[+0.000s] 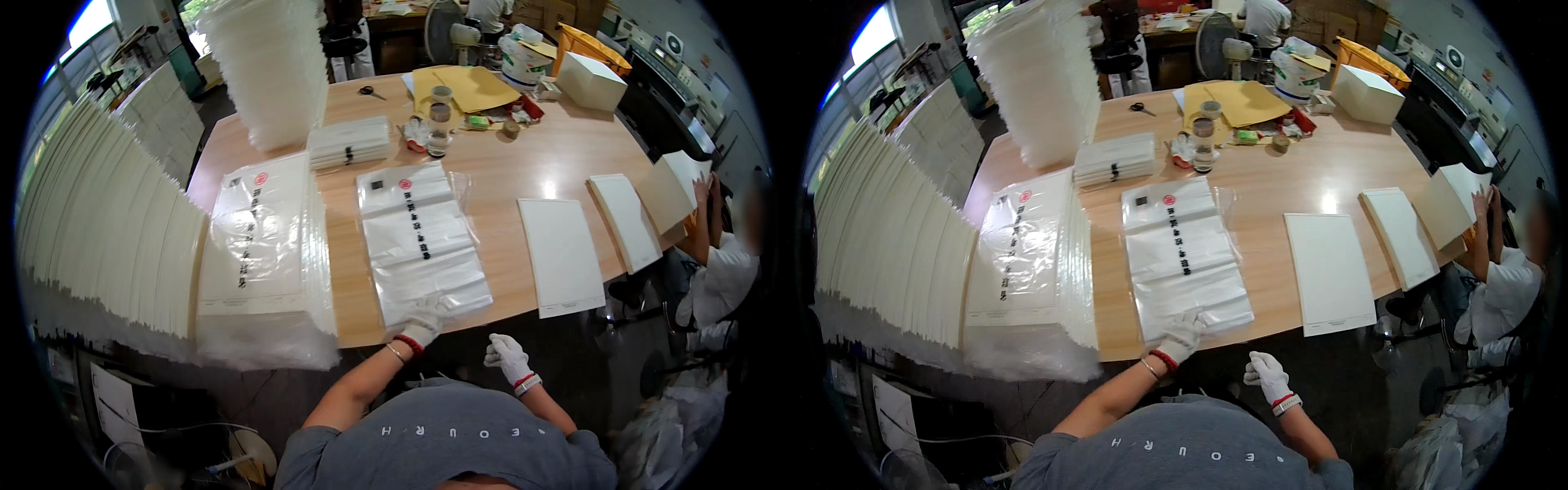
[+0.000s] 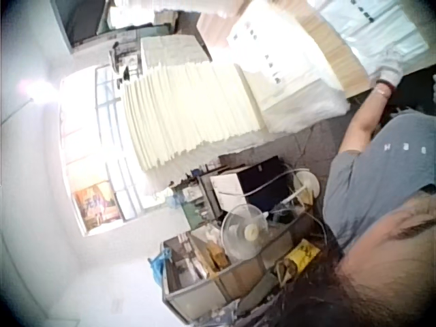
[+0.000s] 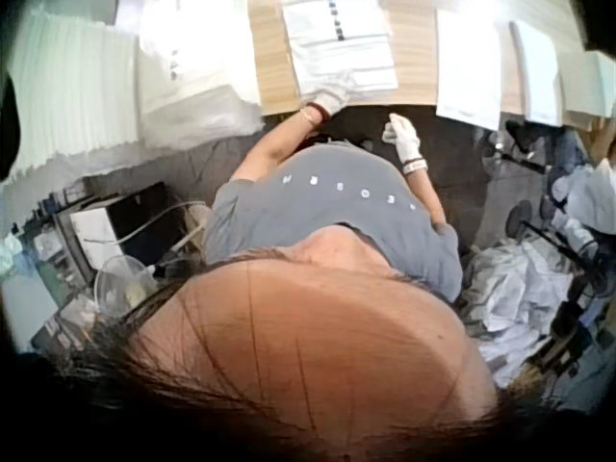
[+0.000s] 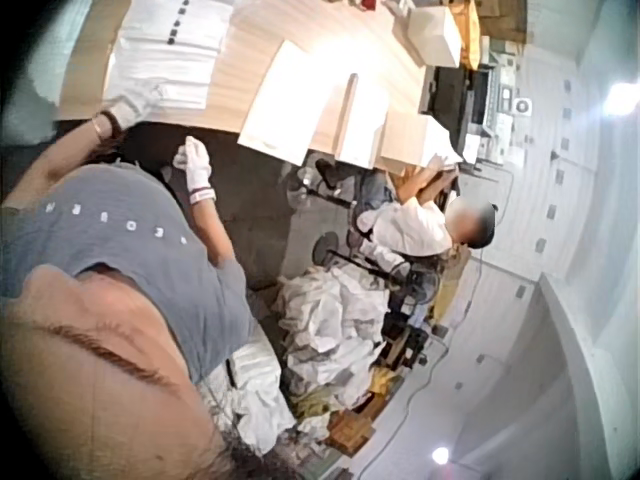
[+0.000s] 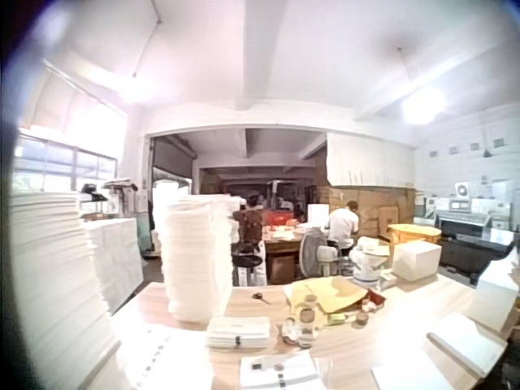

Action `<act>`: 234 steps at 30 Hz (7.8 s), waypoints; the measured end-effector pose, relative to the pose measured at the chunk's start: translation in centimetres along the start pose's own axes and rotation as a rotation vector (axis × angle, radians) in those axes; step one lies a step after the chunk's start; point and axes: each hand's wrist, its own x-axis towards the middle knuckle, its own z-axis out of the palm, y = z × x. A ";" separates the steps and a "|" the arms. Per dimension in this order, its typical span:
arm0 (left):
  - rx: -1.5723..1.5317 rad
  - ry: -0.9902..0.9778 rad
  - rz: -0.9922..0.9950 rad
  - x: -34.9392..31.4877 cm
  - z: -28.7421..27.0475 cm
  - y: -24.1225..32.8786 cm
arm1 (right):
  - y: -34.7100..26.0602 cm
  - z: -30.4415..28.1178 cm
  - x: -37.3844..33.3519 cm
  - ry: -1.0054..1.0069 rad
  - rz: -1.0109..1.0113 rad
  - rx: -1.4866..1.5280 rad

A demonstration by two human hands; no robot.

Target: The person repeatedly picks up white foam sheets and inserts them into clear plastic sleeves on a table. They then place the packaged items into a growing stack. Other people are working in the background.

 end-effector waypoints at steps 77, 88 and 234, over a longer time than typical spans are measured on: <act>-0.232 0.217 0.066 8.3 -13.2 7.4 | -5.0 -2.6 -0.7 0.317 -0.742 -0.266; -0.673 0.191 0.234 11.0 -11.6 5.7 | -11.7 5.4 1.1 0.187 -0.529 -1.332; -0.453 -0.327 -0.271 3.0 -3.2 -2.8 | -1.1 1.8 0.9 0.002 -0.369 -0.291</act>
